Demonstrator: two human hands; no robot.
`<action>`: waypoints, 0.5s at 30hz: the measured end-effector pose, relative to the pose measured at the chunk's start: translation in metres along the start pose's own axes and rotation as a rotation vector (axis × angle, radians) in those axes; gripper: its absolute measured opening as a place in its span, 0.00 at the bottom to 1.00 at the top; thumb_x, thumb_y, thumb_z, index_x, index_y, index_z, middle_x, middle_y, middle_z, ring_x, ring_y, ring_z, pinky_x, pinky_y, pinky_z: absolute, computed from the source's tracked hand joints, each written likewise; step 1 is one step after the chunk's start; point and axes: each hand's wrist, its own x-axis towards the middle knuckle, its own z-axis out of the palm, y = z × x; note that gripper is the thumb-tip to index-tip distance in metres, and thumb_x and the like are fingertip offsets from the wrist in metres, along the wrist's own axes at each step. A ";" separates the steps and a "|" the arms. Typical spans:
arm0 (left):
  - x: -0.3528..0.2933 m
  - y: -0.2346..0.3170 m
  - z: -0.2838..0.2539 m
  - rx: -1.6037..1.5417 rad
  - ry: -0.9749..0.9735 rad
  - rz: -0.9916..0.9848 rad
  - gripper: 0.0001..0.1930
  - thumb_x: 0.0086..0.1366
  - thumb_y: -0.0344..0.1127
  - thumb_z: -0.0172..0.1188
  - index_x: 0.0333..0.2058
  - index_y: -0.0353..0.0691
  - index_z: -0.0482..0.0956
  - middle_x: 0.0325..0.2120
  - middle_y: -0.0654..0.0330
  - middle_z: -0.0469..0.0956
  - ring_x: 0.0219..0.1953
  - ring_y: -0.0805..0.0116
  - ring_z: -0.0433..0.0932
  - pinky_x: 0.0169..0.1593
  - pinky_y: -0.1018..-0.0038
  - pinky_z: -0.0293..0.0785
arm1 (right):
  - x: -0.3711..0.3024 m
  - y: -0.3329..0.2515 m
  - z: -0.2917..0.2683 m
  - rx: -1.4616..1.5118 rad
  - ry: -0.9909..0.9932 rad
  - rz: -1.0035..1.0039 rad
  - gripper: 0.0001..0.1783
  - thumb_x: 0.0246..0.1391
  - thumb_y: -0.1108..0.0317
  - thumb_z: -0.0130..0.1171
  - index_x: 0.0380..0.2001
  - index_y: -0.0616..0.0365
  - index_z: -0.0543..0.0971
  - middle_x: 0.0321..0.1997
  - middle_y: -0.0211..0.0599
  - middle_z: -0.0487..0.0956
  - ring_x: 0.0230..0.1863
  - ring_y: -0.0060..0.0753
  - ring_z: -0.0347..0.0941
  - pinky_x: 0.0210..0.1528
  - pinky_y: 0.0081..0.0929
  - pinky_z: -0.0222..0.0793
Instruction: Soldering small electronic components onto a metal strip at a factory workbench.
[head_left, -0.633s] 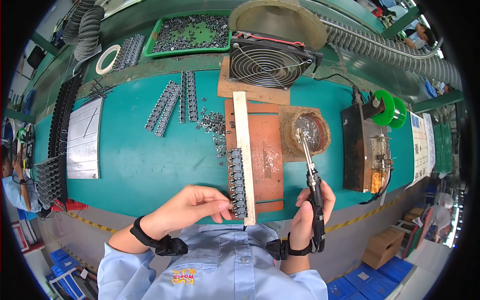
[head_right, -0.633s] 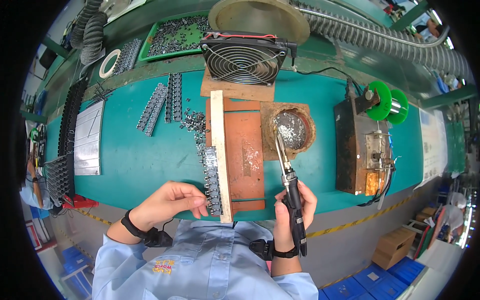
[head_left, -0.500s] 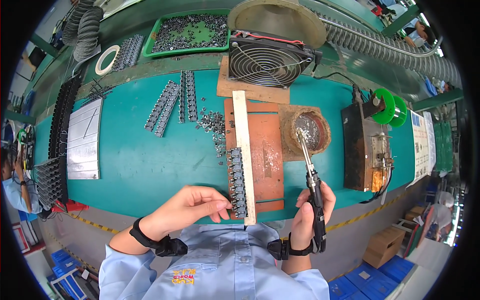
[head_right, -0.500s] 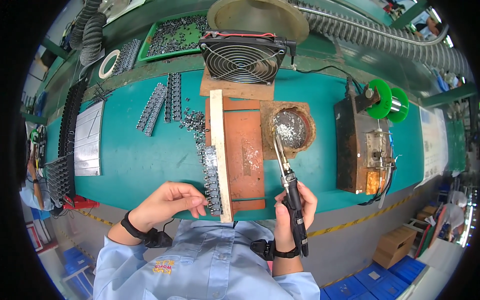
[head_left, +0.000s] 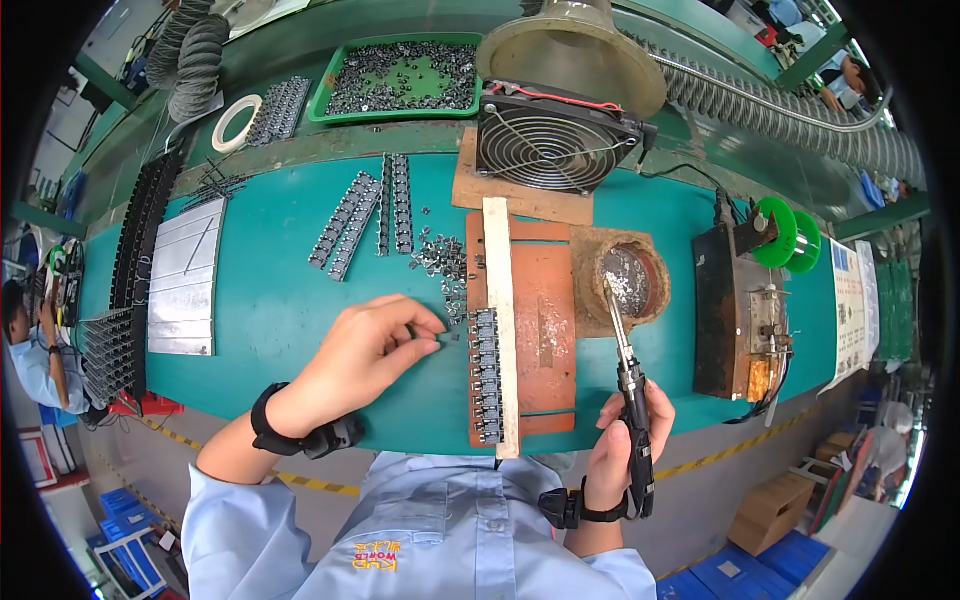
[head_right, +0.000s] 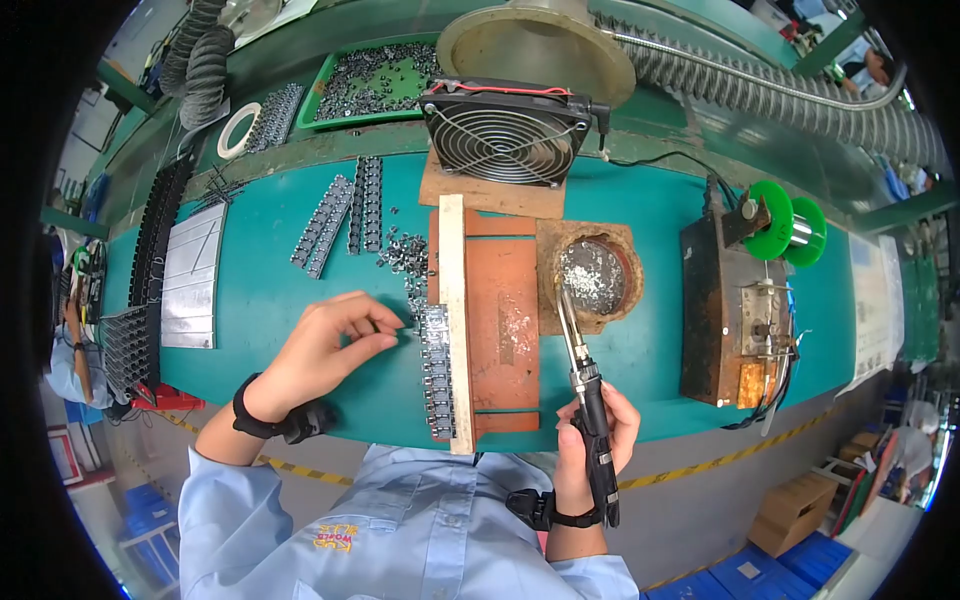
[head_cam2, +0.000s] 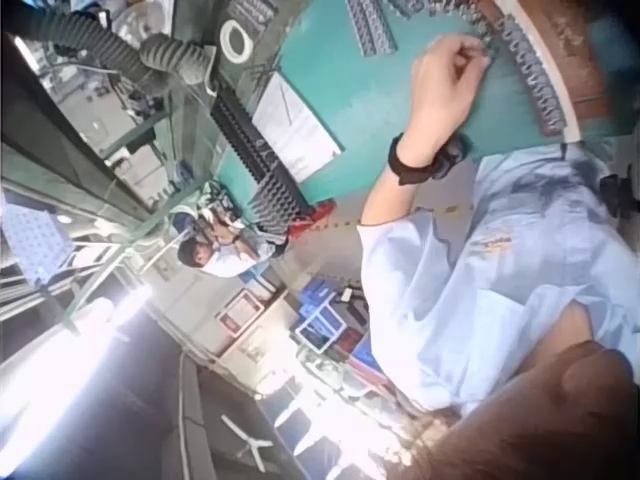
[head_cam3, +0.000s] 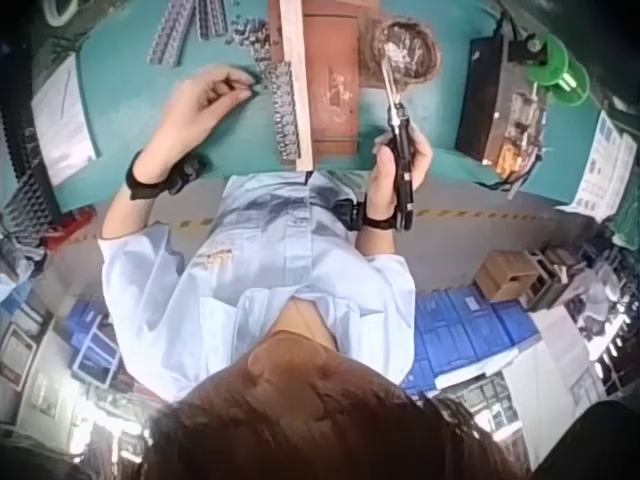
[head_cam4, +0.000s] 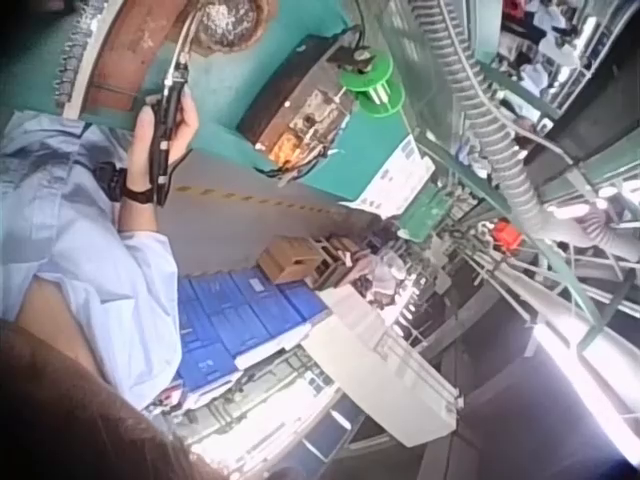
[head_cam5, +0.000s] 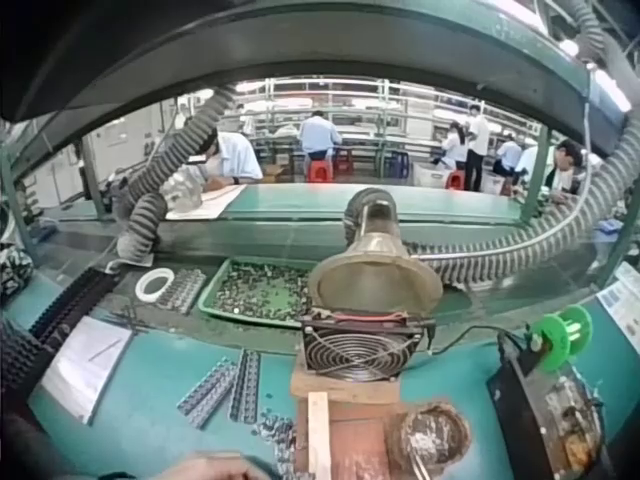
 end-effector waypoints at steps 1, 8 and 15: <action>0.003 0.002 0.000 0.160 0.035 0.081 0.07 0.50 0.24 0.55 0.31 0.33 0.71 0.24 0.60 0.71 0.23 0.73 0.70 0.26 0.79 0.66 | 0.000 0.000 0.000 0.002 0.001 -0.001 0.29 0.42 0.58 0.55 0.45 0.63 0.61 0.27 0.36 0.66 0.24 0.22 0.61 0.25 0.16 0.56; 0.010 -0.002 0.017 0.339 0.126 0.209 0.06 0.48 0.22 0.55 0.28 0.34 0.71 0.23 0.58 0.68 0.21 0.68 0.70 0.24 0.77 0.65 | 0.000 0.000 -0.005 0.044 -0.041 0.030 0.30 0.40 0.61 0.60 0.44 0.63 0.61 0.32 0.39 0.69 0.28 0.25 0.66 0.32 0.22 0.64; -0.004 0.009 0.010 0.283 0.130 0.171 0.04 0.48 0.22 0.54 0.26 0.33 0.70 0.24 0.58 0.70 0.22 0.68 0.71 0.25 0.77 0.66 | 0.001 0.000 -0.005 0.082 -0.037 0.030 0.29 0.40 0.62 0.60 0.43 0.63 0.61 0.32 0.39 0.69 0.28 0.25 0.66 0.33 0.22 0.64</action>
